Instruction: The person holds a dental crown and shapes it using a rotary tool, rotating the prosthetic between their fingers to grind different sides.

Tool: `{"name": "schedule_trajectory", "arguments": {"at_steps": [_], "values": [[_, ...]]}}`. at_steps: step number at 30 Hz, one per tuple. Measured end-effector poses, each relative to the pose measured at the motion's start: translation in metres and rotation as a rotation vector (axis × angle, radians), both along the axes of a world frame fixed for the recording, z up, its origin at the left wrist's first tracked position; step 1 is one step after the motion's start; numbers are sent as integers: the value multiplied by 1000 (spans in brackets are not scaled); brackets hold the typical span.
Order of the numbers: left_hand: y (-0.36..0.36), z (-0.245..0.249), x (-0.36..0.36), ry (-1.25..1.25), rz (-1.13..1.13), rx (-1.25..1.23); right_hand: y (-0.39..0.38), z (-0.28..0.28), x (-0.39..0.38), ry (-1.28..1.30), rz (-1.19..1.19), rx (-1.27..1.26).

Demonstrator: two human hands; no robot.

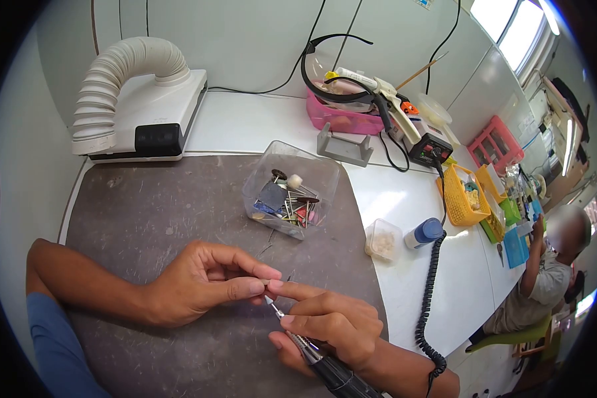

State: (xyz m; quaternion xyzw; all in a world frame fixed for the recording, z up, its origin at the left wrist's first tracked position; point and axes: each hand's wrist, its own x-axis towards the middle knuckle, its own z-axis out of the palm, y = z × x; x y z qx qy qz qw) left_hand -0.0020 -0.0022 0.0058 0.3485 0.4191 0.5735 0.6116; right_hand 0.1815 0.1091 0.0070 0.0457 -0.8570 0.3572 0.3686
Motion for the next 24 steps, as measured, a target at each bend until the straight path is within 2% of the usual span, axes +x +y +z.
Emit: {"name": "schedule_trajectory", "arguments": {"at_steps": [14,19,21,24], "values": [[1,-2,-2,-28,-11,16,2,4,-3,-48,-34,57],[2,1,-2,-62,9,-20,4,5,-1,-72,26,93],[3,1,-4,22,5,-2,5,6,0,-74,27,96],[3,0,-4,3,-10,-7,2,8,0,-75,4,79]]}}
